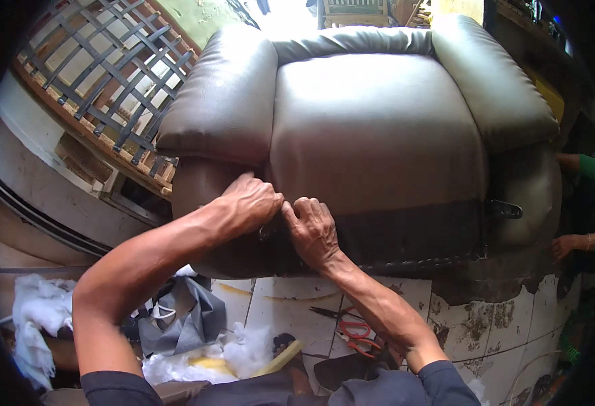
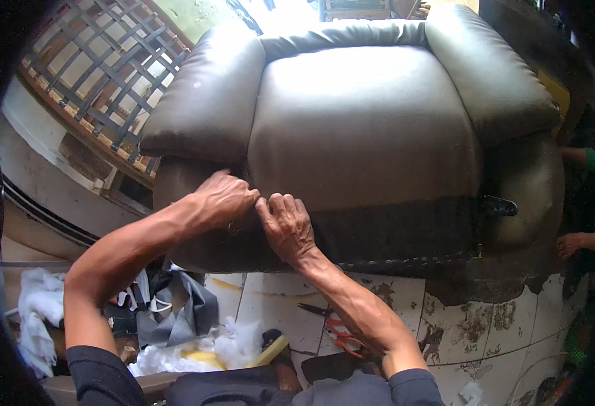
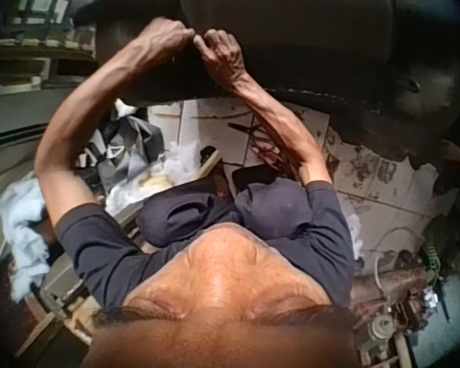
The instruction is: The person trims and secures new fabric to the frame of an armchair using shears and by hand.
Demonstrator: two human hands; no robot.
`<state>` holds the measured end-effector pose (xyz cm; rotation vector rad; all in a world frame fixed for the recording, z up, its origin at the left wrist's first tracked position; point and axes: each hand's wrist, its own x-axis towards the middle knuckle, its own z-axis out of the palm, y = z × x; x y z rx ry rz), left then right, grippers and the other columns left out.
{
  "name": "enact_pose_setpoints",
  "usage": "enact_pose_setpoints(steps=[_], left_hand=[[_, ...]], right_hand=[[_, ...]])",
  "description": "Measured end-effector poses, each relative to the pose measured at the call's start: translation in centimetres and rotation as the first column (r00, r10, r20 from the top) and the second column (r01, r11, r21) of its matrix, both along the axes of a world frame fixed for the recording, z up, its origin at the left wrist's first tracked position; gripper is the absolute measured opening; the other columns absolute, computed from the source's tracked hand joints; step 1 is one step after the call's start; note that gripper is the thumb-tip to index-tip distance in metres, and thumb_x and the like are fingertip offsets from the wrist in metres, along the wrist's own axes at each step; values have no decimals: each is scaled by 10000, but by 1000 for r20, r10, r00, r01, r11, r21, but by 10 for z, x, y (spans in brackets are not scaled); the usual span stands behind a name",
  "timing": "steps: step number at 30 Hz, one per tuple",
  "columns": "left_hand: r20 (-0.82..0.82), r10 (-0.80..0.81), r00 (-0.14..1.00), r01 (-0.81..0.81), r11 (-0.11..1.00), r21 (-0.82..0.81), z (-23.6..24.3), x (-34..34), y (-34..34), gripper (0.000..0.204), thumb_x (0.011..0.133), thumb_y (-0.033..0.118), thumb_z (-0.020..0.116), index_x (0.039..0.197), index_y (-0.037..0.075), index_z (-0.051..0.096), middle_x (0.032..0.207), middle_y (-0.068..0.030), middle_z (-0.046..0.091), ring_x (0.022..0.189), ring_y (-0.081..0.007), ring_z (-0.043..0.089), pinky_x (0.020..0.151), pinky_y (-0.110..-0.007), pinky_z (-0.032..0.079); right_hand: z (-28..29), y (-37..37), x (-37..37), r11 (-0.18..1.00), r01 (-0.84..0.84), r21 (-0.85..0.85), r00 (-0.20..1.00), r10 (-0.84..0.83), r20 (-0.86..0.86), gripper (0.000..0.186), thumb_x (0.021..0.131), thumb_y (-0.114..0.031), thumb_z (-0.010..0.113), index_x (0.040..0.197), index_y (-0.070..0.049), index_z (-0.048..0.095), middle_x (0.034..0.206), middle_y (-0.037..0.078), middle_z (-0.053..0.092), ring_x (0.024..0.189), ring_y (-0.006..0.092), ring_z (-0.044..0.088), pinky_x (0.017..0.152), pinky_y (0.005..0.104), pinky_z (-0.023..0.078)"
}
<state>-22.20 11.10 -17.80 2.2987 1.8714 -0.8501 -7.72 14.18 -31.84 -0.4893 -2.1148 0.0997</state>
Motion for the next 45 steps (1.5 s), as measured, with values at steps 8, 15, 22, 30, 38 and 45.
enact_pose_setpoints(steps=[8,15,22,30,38,45], left_hand=[[-62,72,996,-86,955,-282,-3,7,13,165,843,116,653,965,91,761,973,-157,764,955,-312,743,874,-481,565],[-8,83,996,-83,965,-249,-17,-9,4,165,800,128,723,959,106,761,1021,-142,752,1078,-329,692,1046,-619,427],[-63,-4,998,14,988,155,34,16,-48,158,736,80,705,890,65,736,1035,-121,673,1066,-307,612,946,-411,514],[959,148,-242,-890,359,-281,-113,97,-163,352,976,41,536,1319,33,613,989,-174,715,899,-277,722,809,-392,562],[800,180,572,-803,325,500,-170,92,-108,610,924,11,536,1520,39,409,1115,-224,597,930,-430,696,801,-465,587],[903,225,366,-905,313,289,-163,95,-86,695,914,-62,516,1546,68,259,1268,-302,503,1075,-519,617,836,-561,567]], right_hand=[[-7,1,16,987,-136,-85,988,141,57,401,804,-30,626,1202,-24,678,972,91,558,905,253,590,785,386,510],[-7,1,18,987,-128,-95,991,132,37,401,810,-3,622,1205,-36,688,1001,96,579,886,256,608,779,391,518],[-2,8,13,960,-202,-194,979,200,-27,435,812,16,620,1229,-82,695,1006,103,591,894,280,621,793,407,520],[4,10,18,919,-259,-297,958,283,40,502,782,78,614,1253,-78,689,1030,158,605,933,341,645,823,440,544],[9,11,22,921,-235,-310,946,291,146,617,734,122,576,1309,-92,642,1077,169,578,963,359,638,818,442,559],[0,13,21,956,-144,-257,967,190,167,578,768,117,553,1301,-91,639,1057,171,571,924,357,636,791,442,558]])
